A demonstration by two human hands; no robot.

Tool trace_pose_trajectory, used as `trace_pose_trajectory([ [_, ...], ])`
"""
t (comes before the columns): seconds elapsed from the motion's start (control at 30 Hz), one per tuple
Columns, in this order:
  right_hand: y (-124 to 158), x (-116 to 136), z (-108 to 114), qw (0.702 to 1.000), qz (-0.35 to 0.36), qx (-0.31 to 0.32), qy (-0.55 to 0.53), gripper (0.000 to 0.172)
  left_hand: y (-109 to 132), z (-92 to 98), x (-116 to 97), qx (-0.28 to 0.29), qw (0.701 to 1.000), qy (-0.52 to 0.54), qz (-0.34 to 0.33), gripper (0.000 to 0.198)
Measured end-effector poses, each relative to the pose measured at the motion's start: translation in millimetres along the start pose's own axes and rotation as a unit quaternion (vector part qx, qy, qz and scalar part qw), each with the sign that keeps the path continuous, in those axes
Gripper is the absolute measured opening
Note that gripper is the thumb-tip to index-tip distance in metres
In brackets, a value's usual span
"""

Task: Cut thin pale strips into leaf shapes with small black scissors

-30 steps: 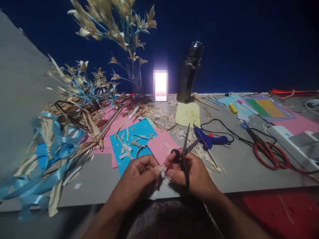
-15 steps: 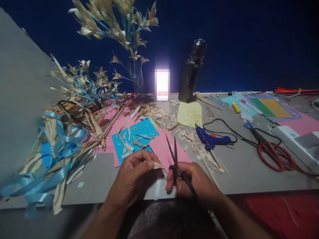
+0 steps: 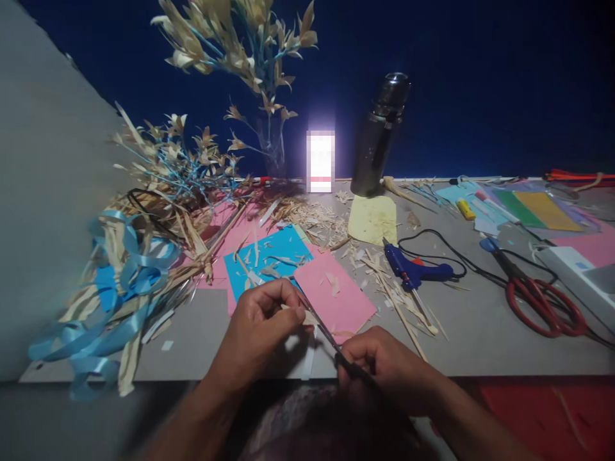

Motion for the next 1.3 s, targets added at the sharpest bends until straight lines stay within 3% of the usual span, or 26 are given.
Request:
trace_pose_trajectory([
  [0.17,1,6,4,0.999,0.016,0.038,0.000,0.015,-2,3.9,-6,0.042,0.999,-0.024,-0.016,0.014],
  [0.5,-4,-7,2,1.000,0.002,0.005,0.008,0.029,-1,9.9,0,0.035,0.997,-0.062,-0.027,0.014],
  [0.63,-3,-2,1,0.999,0.021,0.008,-0.035,0.021,-3,9.4,1,0.047,0.998,-0.028,-0.013,0.014],
  [0.7,-3,5,2,0.996,0.048,-0.031,-0.068,0.020,-3,7.9,0,0.048,0.999,-0.021,-0.002,0.014],
  [0.8,-6,19,6,0.980,0.088,-0.155,-0.084,0.029,-2,4.0,-1,0.048,0.998,-0.047,0.000,0.015],
  [0.87,-10,26,8,0.968,0.116,-0.210,-0.069,0.026,-1,0.8,-1,0.052,0.997,-0.054,0.004,0.016],
  [1.0,-17,30,8,0.954,0.157,-0.243,-0.080,0.018,1,-5.6,7,0.074,0.993,0.064,0.072,0.023],
  [1.1,-21,25,8,0.950,0.151,-0.243,-0.126,0.021,6,-10.3,16,0.065,0.982,0.161,0.074,0.036],
  [1.17,-23,21,7,0.950,0.144,-0.243,-0.134,0.022,10,-13.8,22,0.055,0.980,0.180,0.059,0.039],
  [1.3,-24,21,5,0.949,0.119,-0.270,-0.107,0.022,13,-18.8,31,0.000,0.986,0.150,0.066,0.025],
])
Point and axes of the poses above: each hand's wrist, its own y-axis away from the middle knuckle, its own z-axis out of the back of the hand, x = y × z, the point moved 1 cm from there along -y, towards the middle knuckle, and after that the axes turned 12 degrees about y, right-handed, at the moved point
